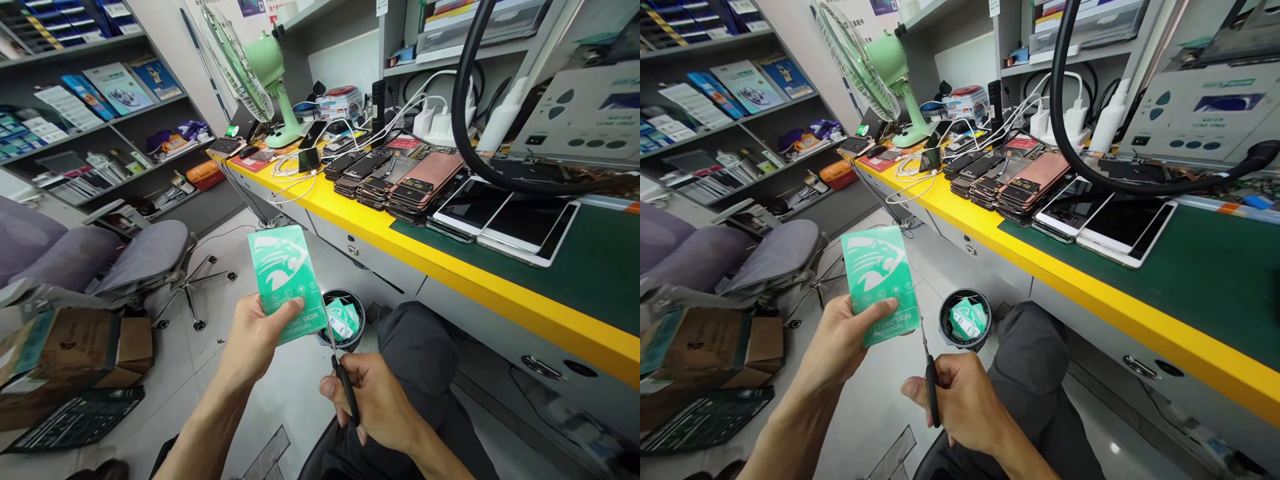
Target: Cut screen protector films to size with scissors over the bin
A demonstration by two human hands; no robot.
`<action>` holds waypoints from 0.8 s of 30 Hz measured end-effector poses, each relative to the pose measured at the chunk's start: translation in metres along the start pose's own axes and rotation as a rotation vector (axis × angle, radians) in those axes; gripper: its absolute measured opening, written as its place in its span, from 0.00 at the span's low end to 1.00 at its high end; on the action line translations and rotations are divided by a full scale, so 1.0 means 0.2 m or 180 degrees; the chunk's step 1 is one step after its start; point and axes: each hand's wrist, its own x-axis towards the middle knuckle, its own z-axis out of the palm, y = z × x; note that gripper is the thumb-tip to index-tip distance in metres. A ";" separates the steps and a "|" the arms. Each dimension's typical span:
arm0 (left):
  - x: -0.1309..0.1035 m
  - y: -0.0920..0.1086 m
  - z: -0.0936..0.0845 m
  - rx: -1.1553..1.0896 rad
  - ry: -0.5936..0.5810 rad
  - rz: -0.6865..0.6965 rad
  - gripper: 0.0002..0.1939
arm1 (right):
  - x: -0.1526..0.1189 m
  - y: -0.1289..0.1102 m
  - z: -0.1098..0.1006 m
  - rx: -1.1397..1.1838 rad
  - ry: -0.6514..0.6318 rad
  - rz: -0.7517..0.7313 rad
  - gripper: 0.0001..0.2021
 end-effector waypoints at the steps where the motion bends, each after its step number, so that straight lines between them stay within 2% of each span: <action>1: 0.00 0.00 0.00 0.0005 0.0007 0.0003 0.11 | 0.00 0.00 0.00 0.0005 0.0007 0.0014 0.26; 17: 0.06 -0.08 -0.01 -0.0089 0.0099 -0.0360 0.11 | 0.06 0.07 0.03 0.0133 -0.0010 0.0190 0.28; 24: 0.08 -0.10 -0.02 -0.0063 0.0113 -0.0373 0.10 | 0.08 0.08 0.03 0.0122 0.0011 0.0227 0.28</action>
